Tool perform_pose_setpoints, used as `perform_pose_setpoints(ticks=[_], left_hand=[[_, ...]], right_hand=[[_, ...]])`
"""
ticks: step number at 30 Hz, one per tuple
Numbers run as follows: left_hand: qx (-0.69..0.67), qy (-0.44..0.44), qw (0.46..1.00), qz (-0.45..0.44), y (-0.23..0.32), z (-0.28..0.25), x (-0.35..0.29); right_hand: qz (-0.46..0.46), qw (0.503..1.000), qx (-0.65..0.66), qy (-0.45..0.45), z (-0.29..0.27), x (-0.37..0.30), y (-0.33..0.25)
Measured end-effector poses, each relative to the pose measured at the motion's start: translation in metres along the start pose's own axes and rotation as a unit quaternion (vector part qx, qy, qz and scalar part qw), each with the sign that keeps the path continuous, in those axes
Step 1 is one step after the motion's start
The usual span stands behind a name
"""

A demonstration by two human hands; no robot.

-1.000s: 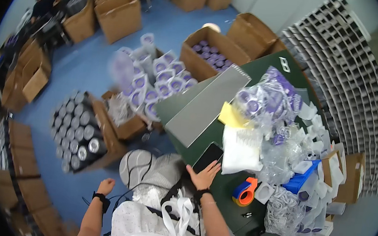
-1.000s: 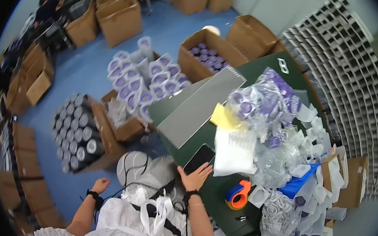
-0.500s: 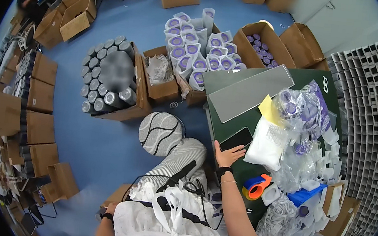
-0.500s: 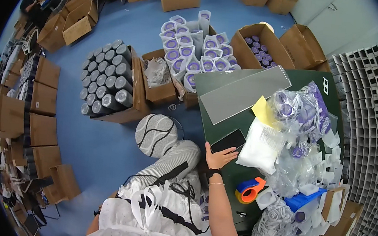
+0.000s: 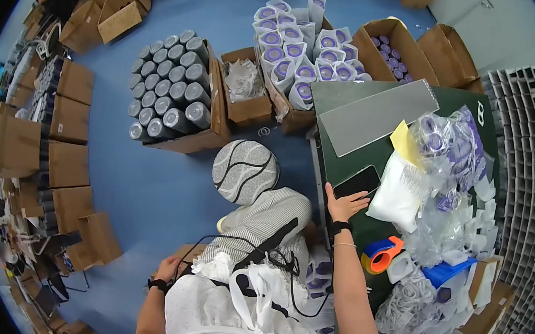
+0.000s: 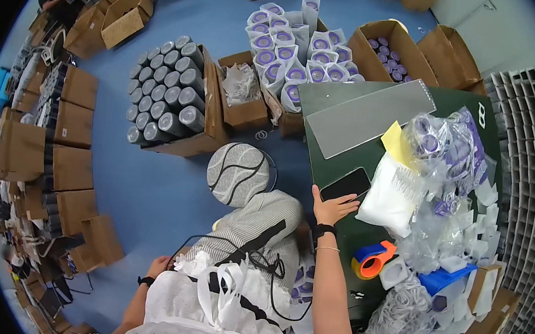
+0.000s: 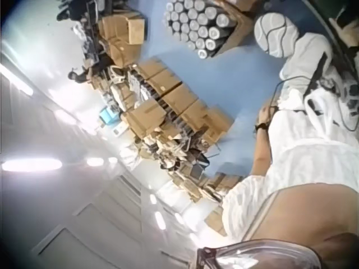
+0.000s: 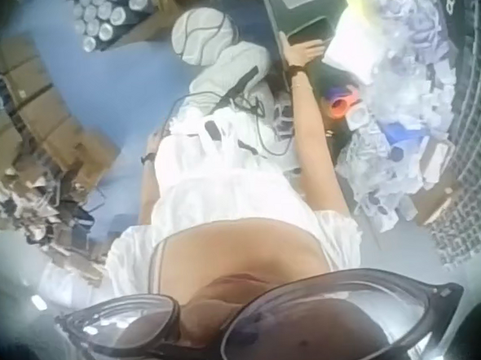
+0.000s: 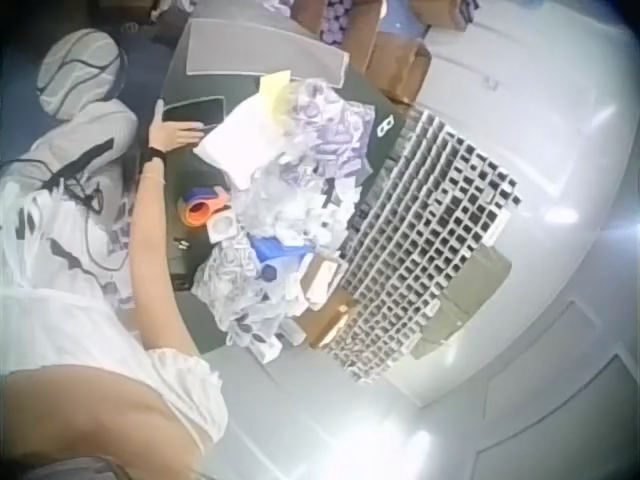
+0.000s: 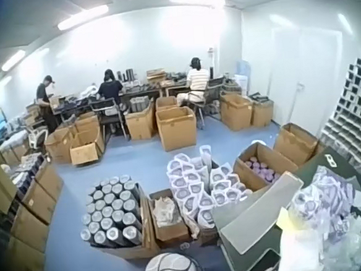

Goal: The person sits on a stool, applies adhesive dots along the edge of a plate by hand, and attaches the plate onto a plastic housing.

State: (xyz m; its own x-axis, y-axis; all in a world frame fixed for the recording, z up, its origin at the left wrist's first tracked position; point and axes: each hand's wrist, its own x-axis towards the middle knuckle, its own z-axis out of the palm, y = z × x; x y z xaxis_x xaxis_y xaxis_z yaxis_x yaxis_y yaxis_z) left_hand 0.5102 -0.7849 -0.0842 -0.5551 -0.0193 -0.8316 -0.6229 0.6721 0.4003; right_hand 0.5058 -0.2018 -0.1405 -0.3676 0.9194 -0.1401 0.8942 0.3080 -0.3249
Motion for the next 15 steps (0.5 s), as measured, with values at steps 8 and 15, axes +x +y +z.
perform_pose_setpoints(ticks=[8,15], left_hand=[[0.039,-0.017,0.999,-0.003,0.028,-0.026,-0.002],[0.052,-0.051,0.997,0.032,0.026,-0.104,0.019]], right_hand=[[0.023,0.999,0.019,-0.038,-0.005,-0.007,-0.001],[-0.038,0.987,0.03,0.155,-0.027,-0.057,-0.015]])
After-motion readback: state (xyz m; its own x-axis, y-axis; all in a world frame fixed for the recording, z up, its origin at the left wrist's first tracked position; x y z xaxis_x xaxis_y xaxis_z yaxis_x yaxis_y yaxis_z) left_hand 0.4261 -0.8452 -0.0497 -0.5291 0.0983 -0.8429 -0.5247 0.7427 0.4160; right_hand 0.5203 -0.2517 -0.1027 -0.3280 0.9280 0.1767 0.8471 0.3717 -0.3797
